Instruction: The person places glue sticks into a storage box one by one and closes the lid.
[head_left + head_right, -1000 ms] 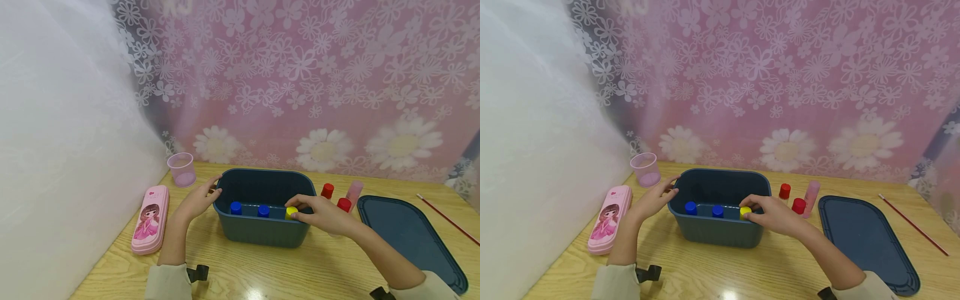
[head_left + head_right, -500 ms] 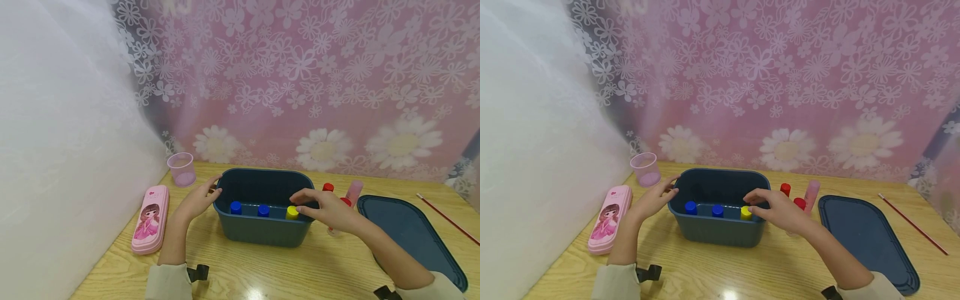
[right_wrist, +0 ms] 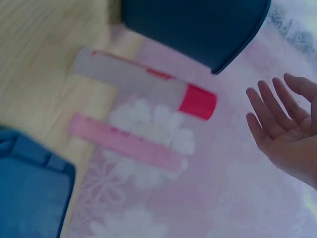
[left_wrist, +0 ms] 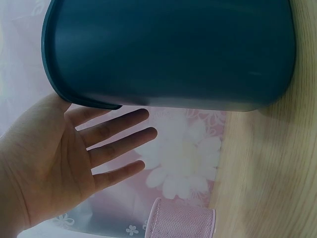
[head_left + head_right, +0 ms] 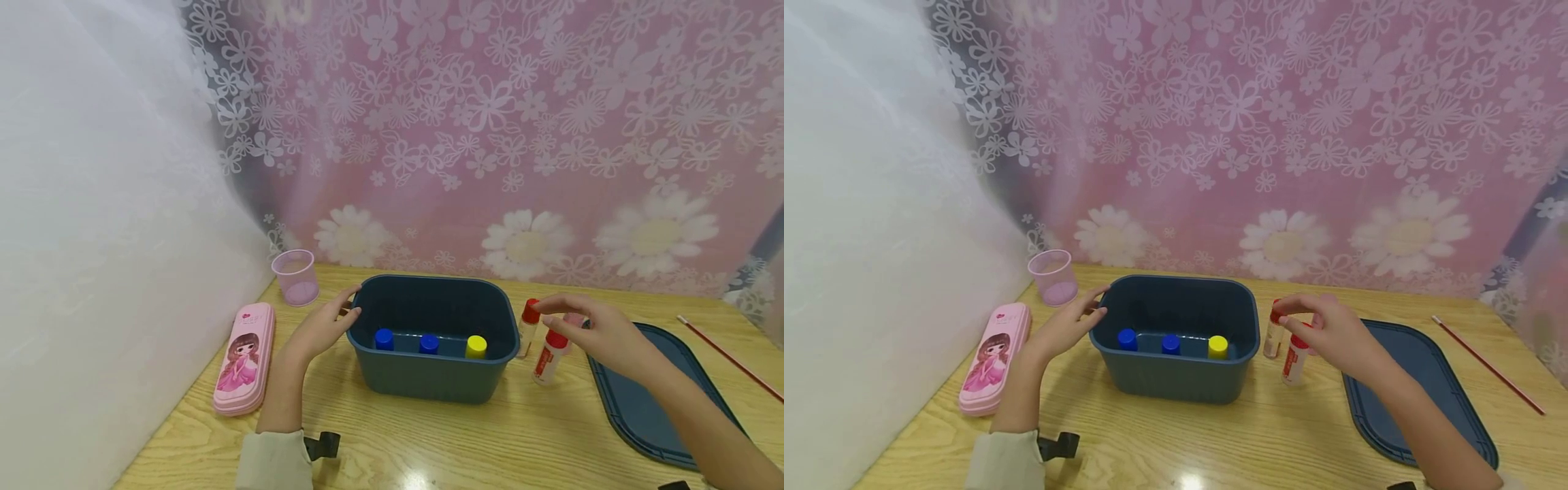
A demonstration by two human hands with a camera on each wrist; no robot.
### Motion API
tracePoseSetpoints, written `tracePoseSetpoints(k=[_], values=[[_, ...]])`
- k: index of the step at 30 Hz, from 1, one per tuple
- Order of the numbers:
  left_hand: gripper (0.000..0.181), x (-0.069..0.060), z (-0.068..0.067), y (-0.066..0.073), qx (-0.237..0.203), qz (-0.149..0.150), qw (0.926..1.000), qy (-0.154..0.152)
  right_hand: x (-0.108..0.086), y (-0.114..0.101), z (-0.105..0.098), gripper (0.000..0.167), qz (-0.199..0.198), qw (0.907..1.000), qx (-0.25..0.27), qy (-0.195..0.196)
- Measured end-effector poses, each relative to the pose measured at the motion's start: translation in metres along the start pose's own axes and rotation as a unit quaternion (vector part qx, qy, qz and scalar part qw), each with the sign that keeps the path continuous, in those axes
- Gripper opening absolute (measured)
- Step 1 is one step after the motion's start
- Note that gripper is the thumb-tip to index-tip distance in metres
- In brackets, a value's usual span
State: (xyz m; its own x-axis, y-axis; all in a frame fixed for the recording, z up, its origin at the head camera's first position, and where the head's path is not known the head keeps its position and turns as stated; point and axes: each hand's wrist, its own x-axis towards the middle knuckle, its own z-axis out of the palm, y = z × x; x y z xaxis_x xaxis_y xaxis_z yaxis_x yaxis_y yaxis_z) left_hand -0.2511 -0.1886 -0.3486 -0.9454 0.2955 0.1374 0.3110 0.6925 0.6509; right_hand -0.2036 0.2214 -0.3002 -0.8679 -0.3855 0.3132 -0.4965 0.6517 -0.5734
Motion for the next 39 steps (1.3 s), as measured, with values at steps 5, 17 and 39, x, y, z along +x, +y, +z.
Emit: tracePoseSetpoints(k=[5, 17, 39], values=[[0.051, 0.000, 0.000, 0.000, 0.000, 0.006, 1.0000, -0.001, -0.008, 0.021, 0.002, 0.024, -0.016, 0.9968, -0.060, 0.049], [0.051, 0.000, 0.000, 0.000, 0.001, 0.008, 1.0000, 0.002, -0.022, 0.051, 0.030, 0.041, 0.069, 0.9948, -0.042, 0.061], [0.051, 0.000, 0.000, 0.000, 0.004, 0.012, 0.9999, 0.003, -0.016, 0.025, 0.010, 0.037, 0.035, 0.9925, -0.039, 0.110]])
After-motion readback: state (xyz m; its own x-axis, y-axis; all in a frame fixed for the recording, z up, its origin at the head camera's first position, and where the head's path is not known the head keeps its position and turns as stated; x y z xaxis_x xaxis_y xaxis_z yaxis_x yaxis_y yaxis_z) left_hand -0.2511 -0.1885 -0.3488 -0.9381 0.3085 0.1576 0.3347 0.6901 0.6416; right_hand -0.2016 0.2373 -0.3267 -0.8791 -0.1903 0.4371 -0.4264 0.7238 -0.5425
